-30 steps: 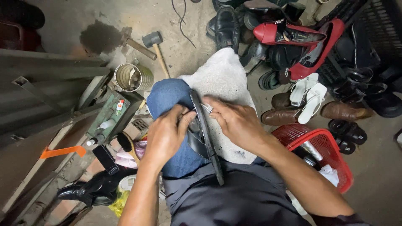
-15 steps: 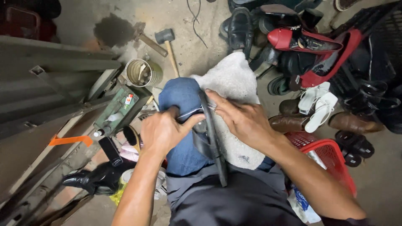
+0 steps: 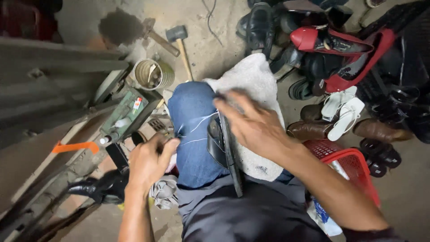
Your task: The person sits on the floor and sews a black shoe using a needle and white thread. They repeatedly push the needle through the sole and pull the thread tight to secure the stitching.
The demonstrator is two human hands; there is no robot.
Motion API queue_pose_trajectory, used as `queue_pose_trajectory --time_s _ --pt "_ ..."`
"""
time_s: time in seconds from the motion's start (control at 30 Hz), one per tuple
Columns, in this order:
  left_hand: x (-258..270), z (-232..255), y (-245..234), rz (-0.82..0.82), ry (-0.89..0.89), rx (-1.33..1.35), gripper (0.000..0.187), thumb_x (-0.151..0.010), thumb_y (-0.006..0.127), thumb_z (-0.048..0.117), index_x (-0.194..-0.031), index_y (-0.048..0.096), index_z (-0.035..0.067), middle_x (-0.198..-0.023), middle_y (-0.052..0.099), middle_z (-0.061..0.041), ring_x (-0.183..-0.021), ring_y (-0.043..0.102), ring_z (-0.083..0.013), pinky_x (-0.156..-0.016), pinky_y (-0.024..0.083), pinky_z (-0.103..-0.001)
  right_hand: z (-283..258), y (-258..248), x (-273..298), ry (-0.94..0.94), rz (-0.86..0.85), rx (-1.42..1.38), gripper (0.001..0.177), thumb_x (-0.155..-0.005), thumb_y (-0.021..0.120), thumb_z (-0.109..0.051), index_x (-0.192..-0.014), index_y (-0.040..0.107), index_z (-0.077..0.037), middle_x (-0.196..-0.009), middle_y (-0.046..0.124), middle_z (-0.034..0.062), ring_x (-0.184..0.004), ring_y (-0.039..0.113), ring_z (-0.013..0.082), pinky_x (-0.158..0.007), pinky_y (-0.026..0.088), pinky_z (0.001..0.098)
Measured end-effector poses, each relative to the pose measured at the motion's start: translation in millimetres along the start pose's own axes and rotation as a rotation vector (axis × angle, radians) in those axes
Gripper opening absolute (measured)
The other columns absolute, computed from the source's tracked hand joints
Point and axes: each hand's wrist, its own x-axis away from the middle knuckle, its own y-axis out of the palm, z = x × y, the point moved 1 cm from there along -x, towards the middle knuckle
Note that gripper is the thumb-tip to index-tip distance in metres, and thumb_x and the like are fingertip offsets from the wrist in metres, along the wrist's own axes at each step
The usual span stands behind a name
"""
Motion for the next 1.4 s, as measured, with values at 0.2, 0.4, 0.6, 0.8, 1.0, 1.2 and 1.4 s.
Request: queue_pose_trajectory --time_s 0.2,0.4,0.6,0.8,1.0,1.2,1.4 --pt "-23.2 4.6 12.1 -0.018 0.195 0.393 0.046 -0.104 0.052 0.046 -0.075 0.066 0.014 -0.059 0.066 -0.014 -0.063 0.067 -0.0358 -0.069 0.054 -0.045 15.6 9.0 55.0 0.088 0.030 0.000 0.024 -0.094 0.053 -0.012 -0.103 0.074 -0.018 -0.067 0.062 0.0014 -0.055 0.063 0.0232 -0.044 0.049 0.0326" --pt "-25.7 42.9 0.6 -0.109 0.309 0.694 0.048 -0.103 0.063 0.035 -0.067 0.035 0.019 -0.068 0.028 0.007 -0.063 0.030 -0.0075 -0.060 0.027 -0.027 -4.2 -45.8 73.9 0.069 -0.047 -0.661 0.019 -0.103 0.046 -0.006 -0.100 0.065 -0.007 -0.134 0.057 0.0129 -0.144 0.046 0.0338 -0.121 0.037 0.0511" --pt "-13.4 78.0 -11.0 0.039 0.447 0.592 0.014 -0.090 0.075 0.007 -0.104 0.079 0.007 -0.086 0.080 -0.018 -0.080 0.076 -0.0398 -0.070 0.059 -0.047 2.0 -22.0 64.1 -0.043 0.107 -1.464 0.021 -0.091 0.057 -0.026 -0.094 0.062 -0.006 -0.118 0.065 0.0281 -0.091 0.069 0.0329 -0.068 0.062 0.0441" --pt "-32.4 70.2 20.6 0.107 0.452 0.245 0.021 -0.093 0.064 0.017 -0.105 0.077 0.027 -0.087 0.078 0.000 -0.082 0.075 -0.0305 -0.072 0.059 -0.047 -55.5 -28.3 6.1 0.451 -0.192 -0.318 0.075 -0.091 0.072 -0.036 -0.151 0.039 -0.004 -0.114 0.068 0.0308 -0.089 0.076 0.0460 -0.069 0.061 0.0594" --pt "-21.5 63.5 9.9 -0.321 0.444 0.953 0.020 -0.103 0.056 0.013 -0.098 0.073 0.004 -0.059 0.053 0.000 -0.057 0.047 -0.0117 -0.055 0.044 -0.025 -27.3 20.8 24.8 0.402 -0.165 -0.166 0.060 -0.102 0.043 -0.035 -0.148 0.041 0.004 -0.065 0.072 0.0175 -0.055 0.074 0.0359 -0.052 0.055 0.0455" --pt "-9.2 56.1 35.1 0.058 0.337 0.553 0.035 -0.096 0.067 0.032 -0.064 0.063 0.019 -0.048 0.051 -0.002 -0.051 0.052 -0.0158 -0.053 0.045 -0.031 -20.2 22.8 29.8 0.356 -0.012 -0.108 0.054 -0.101 0.050 -0.029 -0.145 0.047 0.002 -0.070 0.072 0.0305 -0.069 0.073 0.0487 -0.061 0.054 0.0584" --pt "-10.7 98.3 13.0 0.126 0.397 0.095 0.017 -0.090 0.068 0.040 -0.088 0.075 0.024 -0.086 0.074 0.000 -0.080 0.074 -0.0296 -0.067 0.060 -0.046 -25.4 -41.9 46.8 0.445 -0.039 -0.151 0.053 -0.094 0.057 -0.026 -0.144 0.054 -0.008 -0.070 0.074 0.0218 -0.076 0.072 0.0480 -0.063 0.053 0.0594"
